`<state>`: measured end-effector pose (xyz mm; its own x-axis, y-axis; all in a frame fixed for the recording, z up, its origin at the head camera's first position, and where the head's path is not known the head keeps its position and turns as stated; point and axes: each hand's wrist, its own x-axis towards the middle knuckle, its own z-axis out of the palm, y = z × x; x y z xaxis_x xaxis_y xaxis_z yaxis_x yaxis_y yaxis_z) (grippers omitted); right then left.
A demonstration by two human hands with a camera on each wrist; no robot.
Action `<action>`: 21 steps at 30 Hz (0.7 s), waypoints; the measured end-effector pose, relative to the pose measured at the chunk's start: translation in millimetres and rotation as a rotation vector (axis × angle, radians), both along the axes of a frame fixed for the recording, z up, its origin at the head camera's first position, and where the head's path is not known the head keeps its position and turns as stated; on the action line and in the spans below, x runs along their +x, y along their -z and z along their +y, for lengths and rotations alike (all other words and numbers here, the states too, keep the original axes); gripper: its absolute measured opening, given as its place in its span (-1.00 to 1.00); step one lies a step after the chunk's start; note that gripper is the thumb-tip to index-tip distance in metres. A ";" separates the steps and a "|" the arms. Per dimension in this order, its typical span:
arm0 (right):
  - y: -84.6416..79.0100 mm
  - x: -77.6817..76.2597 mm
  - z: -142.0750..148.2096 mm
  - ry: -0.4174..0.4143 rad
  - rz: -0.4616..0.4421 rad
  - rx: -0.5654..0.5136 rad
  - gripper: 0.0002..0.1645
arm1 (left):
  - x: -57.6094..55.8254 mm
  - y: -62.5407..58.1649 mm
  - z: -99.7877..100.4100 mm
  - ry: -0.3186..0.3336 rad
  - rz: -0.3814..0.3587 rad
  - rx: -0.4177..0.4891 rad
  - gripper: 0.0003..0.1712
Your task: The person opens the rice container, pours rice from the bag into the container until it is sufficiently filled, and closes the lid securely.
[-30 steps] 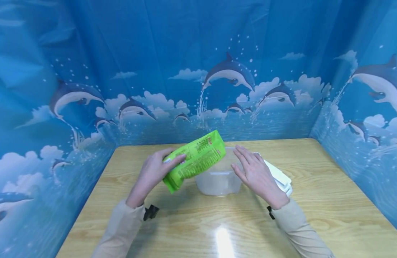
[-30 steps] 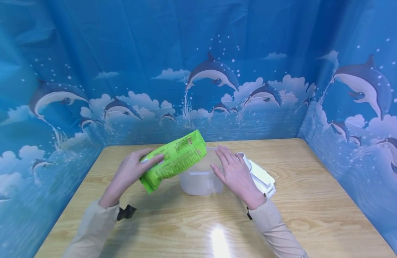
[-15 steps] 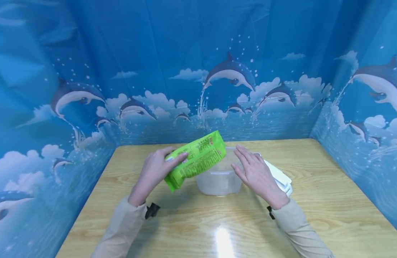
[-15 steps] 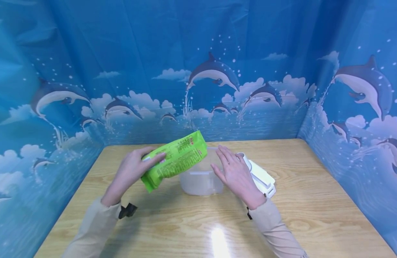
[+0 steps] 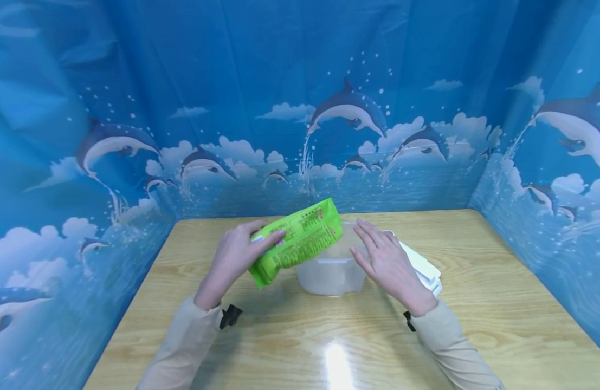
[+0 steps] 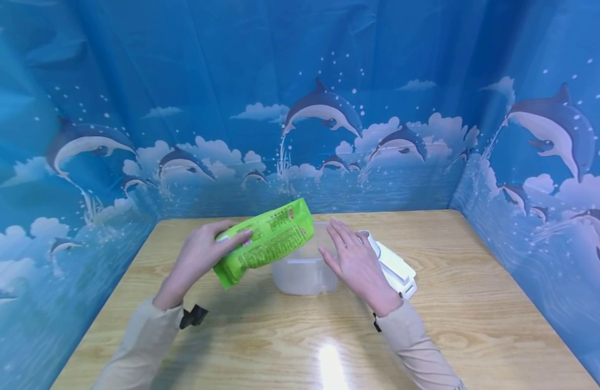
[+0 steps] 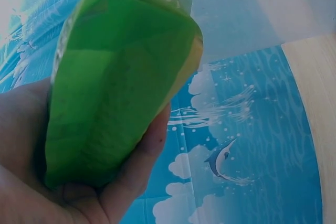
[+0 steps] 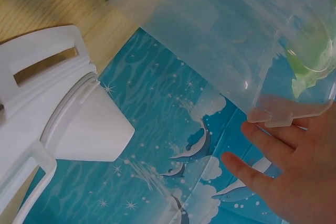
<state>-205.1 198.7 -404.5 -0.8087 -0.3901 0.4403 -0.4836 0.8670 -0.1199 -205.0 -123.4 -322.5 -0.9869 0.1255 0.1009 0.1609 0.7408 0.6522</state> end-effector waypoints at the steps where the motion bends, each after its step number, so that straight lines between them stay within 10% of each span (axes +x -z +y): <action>1: -0.1 0.2 -0.1 -0.001 0.000 -0.001 -0.25 | 0.1 -0.2 0.0 -0.001 -0.001 -0.001 -0.22; 21: 0.3 0.6 -0.4 0.001 0.007 -0.010 -0.26 | 0.1 -4.2 1.5 0.022 0.004 -0.015 -0.23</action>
